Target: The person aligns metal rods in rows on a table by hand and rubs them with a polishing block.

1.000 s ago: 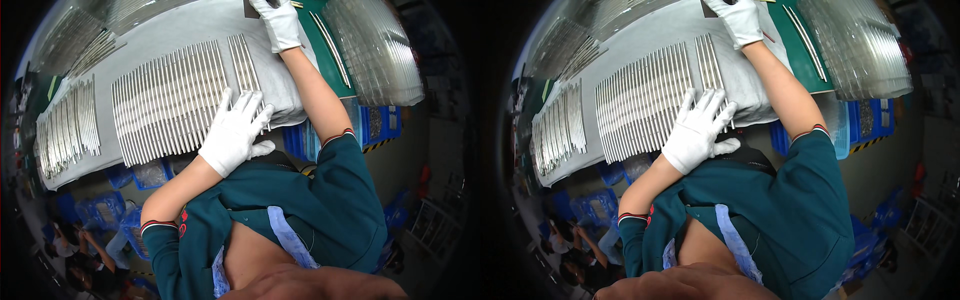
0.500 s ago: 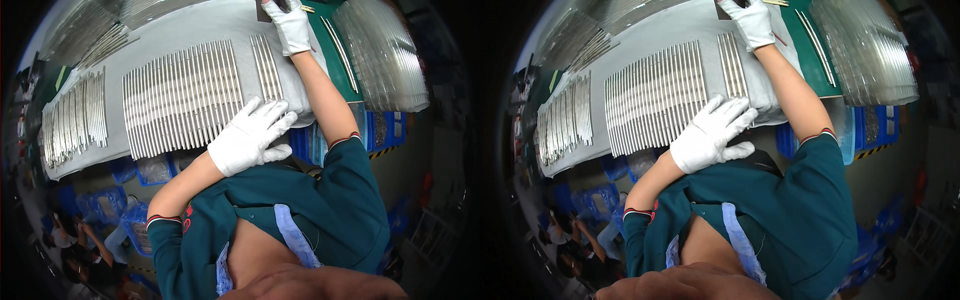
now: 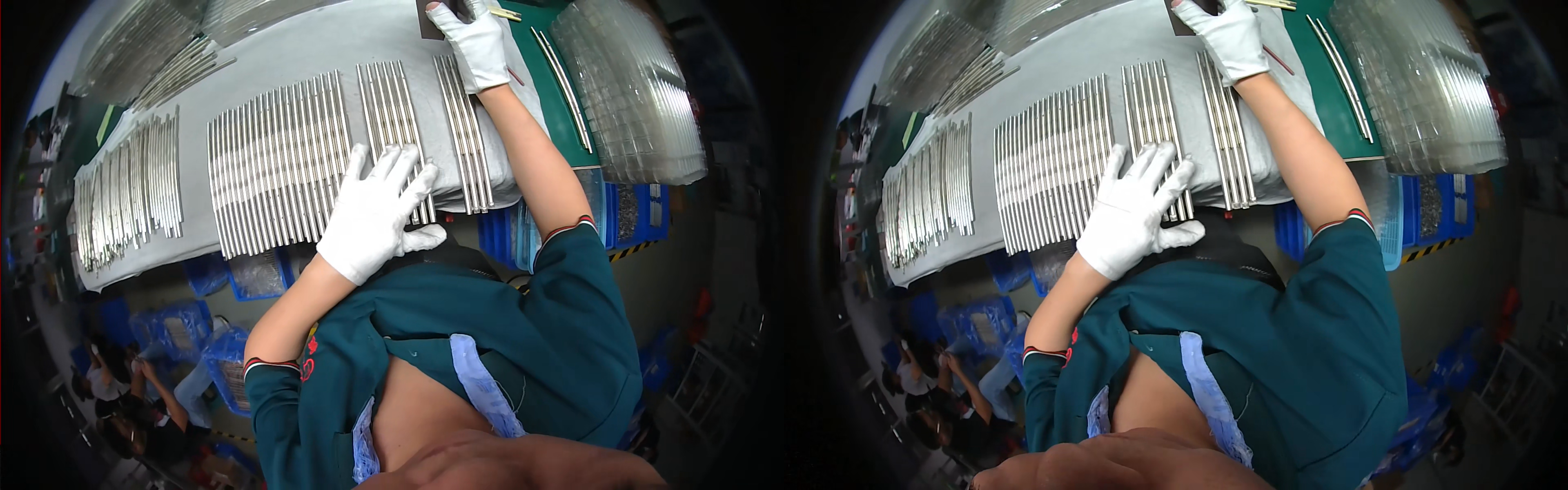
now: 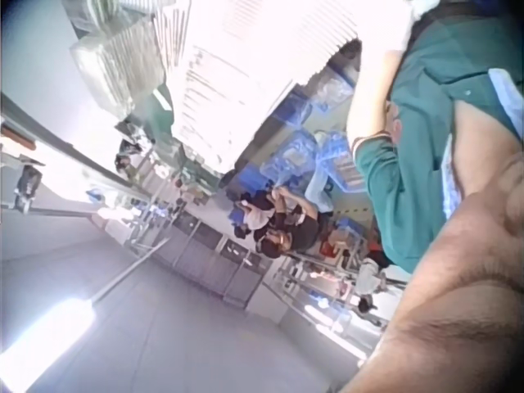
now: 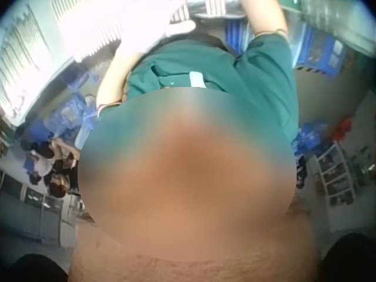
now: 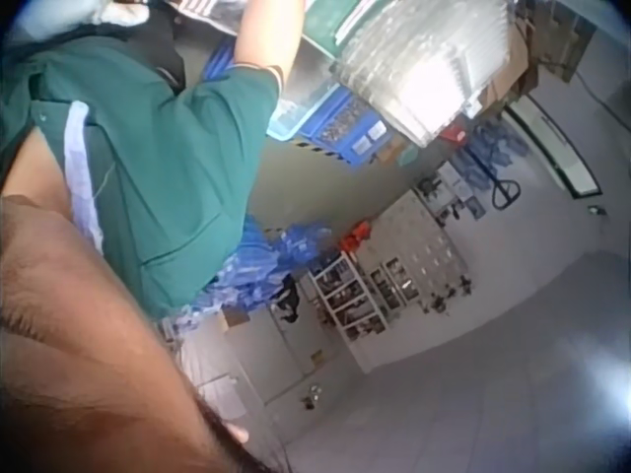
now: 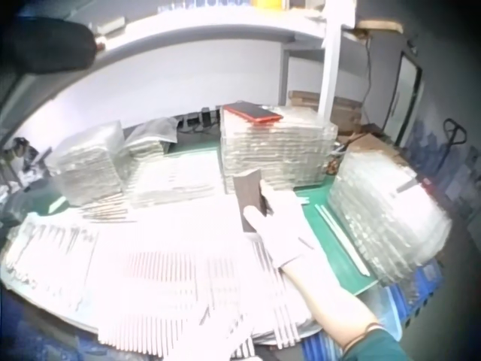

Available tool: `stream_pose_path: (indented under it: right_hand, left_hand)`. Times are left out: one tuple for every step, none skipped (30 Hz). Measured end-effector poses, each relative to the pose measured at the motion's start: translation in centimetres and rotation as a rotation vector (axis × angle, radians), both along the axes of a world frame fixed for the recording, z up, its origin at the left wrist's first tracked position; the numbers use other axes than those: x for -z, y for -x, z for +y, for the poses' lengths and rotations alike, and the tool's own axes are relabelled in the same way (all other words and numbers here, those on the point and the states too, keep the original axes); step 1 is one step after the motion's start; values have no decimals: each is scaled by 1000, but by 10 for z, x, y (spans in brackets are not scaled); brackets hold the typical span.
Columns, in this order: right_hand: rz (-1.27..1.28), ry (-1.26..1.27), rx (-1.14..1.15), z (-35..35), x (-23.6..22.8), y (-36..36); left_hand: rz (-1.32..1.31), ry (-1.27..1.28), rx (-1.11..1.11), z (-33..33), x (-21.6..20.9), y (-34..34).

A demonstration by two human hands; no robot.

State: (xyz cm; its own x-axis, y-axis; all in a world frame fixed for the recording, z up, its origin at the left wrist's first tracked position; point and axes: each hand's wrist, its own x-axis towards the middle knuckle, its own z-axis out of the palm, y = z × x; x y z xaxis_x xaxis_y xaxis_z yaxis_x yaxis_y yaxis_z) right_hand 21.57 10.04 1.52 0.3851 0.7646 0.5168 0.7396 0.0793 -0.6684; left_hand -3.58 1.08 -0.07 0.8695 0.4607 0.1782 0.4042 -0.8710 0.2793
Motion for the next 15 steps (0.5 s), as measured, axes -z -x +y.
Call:
stream_pose_path:
  right_hand:
    - [-3, 1, 2, 1, 2, 0]
    - [6, -28, -3, 3, 4, 0]
    - [16, -57, -9, 5, 6, -1]
    - [12, -56, -6, 6, 7, -3]
    - [2, -46, 3, 7, 9, -4]
    - [-7, -37, 11, 8, 10, -6]
    - [-8, -36, 14, 10, 13, -8]
    - [-3, -49, 15, 11, 16, -9]
    - [2, -61, 16, 11, 17, -10]
    - [4, -60, 15, 11, 17, -10]
    - [-10, -48, 20, 11, 17, -10]
    - [-25, -36, 25, 11, 16, -9]
    - [-21, -34, 26, 9, 13, -8]
    - [-14, -26, 32, 7, 9, -6]
    - [-8, -18, 39, 5, 7, -6]
  left_hand:
    - [-9, -8, 31, 0, 1, -5]
    - [-18, -17, 61, -1, 1, -9]
    - [-27, -12, 71, -1, 1, -13]
    - [-30, -10, 75, -1, 1, -15]
    - [-39, -13, 73, -2, 1, -17]
    - [-47, -15, 71, -2, 2, -17]
    - [-44, 0, 73, -2, 1, -16]
    - [-44, 1, 74, -2, 0, -13]
    - [-28, 16, 56, -2, -1, -10]
    - [-11, 31, 36, -3, -2, -5]
    - [1, 31, 13, -4, -3, 0]
    - [4, 31, 11, -4, -4, 6]
    - [25, 17, -17, -4, -5, 12]
    - [46, 3, -45, -4, -5, 18]
    - [63, 2, -56, -3, -6, 24]
